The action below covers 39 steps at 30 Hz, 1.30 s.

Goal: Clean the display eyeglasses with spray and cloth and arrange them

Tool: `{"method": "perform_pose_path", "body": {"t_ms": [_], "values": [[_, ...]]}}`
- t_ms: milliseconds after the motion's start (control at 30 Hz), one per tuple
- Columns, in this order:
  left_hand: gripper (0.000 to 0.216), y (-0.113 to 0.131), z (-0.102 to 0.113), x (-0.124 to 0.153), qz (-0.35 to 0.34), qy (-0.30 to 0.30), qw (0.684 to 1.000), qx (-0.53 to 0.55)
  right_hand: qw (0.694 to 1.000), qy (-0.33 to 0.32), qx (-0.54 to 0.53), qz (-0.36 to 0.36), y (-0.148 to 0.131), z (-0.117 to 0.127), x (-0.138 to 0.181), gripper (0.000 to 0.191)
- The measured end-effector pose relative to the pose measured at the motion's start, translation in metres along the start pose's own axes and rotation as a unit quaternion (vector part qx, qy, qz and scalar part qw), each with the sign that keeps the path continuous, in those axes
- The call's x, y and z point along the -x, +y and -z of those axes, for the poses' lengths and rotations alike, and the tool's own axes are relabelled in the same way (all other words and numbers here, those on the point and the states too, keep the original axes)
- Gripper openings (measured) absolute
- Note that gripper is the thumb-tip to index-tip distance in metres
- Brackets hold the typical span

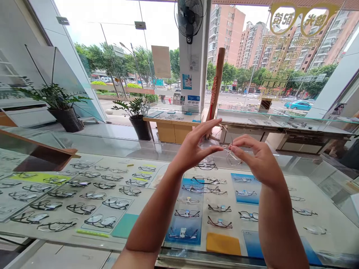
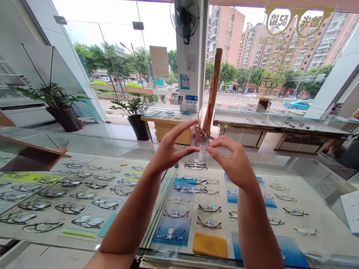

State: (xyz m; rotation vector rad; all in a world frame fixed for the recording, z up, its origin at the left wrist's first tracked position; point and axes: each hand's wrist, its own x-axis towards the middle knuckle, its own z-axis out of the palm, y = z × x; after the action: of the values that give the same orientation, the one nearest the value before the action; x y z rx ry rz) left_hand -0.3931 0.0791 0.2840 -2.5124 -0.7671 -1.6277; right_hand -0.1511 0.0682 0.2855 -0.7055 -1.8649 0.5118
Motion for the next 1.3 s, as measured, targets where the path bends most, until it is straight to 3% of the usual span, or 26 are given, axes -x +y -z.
{"method": "perform_pose_path", "body": {"t_ms": [300,533,767,900,1033,1167,1300], "values": [[0.081,-0.016,-0.011,0.002,0.054,0.013,0.996,0.068,0.999,0.003,-0.033,-0.036,0.021,-0.006,-0.007,0.02],[0.084,-0.031,-0.014,0.006,0.142,-0.003,0.979,0.147,0.997,0.0,-0.042,-0.063,0.038,-0.015,-0.014,0.022],[0.08,-0.028,-0.018,0.005,0.185,-0.016,0.939,0.29,0.99,-0.015,-0.089,-0.112,0.048,-0.02,-0.017,0.024],[0.071,-0.028,-0.018,0.005,0.191,-0.015,0.925,0.327,0.978,-0.03,-0.132,-0.159,0.046,-0.023,-0.018,0.025],[0.068,-0.028,-0.019,0.004,0.187,-0.018,0.924,0.333,0.976,-0.026,-0.148,-0.155,0.047,-0.025,-0.017,0.026],[0.061,-0.026,-0.022,0.002,0.213,0.013,0.934,0.287,0.983,0.036,-0.14,-0.113,0.05,-0.027,-0.02,0.024],[0.042,-0.034,-0.026,0.003,0.346,0.018,0.907,0.239,0.976,0.136,-0.151,-0.073,0.052,-0.028,-0.023,0.017]]}}
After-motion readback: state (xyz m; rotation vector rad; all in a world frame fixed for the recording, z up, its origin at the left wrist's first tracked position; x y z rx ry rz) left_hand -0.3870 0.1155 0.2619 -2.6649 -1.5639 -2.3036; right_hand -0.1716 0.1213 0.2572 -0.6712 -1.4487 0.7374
